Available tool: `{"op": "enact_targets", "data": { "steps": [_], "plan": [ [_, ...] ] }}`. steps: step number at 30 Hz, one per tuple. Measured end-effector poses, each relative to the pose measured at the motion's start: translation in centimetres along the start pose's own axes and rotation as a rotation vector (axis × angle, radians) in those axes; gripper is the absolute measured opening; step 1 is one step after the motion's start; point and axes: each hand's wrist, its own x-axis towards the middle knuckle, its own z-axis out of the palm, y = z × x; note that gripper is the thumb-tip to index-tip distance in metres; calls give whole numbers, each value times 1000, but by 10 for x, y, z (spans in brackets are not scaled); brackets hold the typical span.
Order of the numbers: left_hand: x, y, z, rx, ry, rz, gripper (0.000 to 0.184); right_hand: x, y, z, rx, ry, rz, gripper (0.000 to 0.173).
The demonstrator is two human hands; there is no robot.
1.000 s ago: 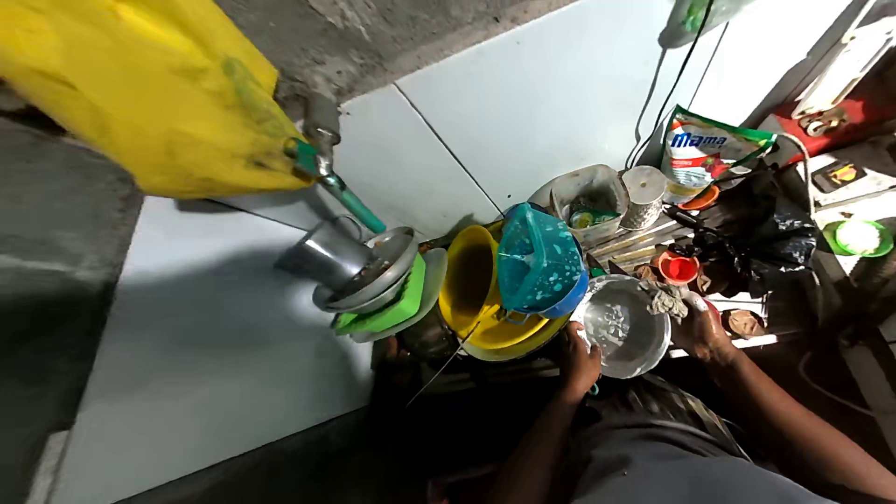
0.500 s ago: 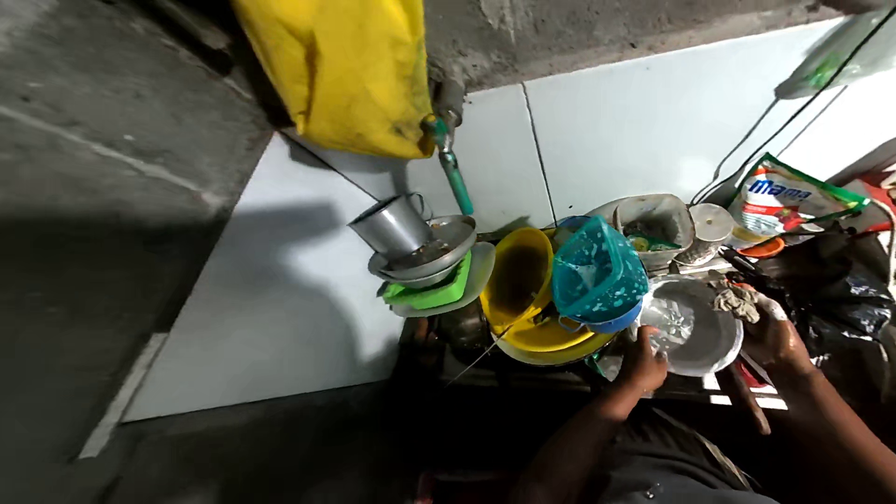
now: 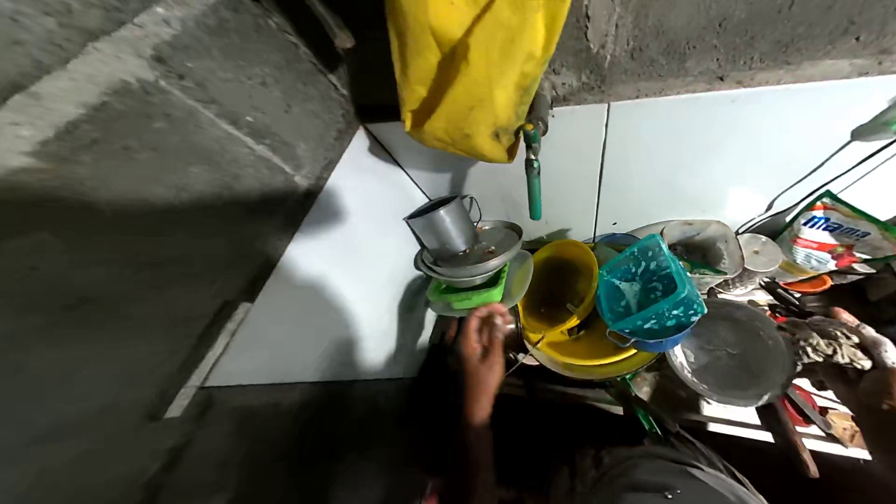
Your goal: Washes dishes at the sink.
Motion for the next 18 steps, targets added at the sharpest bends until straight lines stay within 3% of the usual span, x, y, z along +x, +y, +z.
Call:
{"op": "enact_targets", "data": {
  "steps": [3,9,15,18],
  "plan": [
    [71,-12,-39,271,156,-45,37,6,-9,11,-117,23,53,34],
    [189,-47,-66,687,175,-66,65,-7,0,7,-161,94,78,40],
    [233,-51,-83,996,-199,-115,48,-45,-25,11,-168,161,-20,34],
    [221,-35,-80,1025,-260,-71,35,-57,-43,12,-167,94,-96,34]
  ]
}}
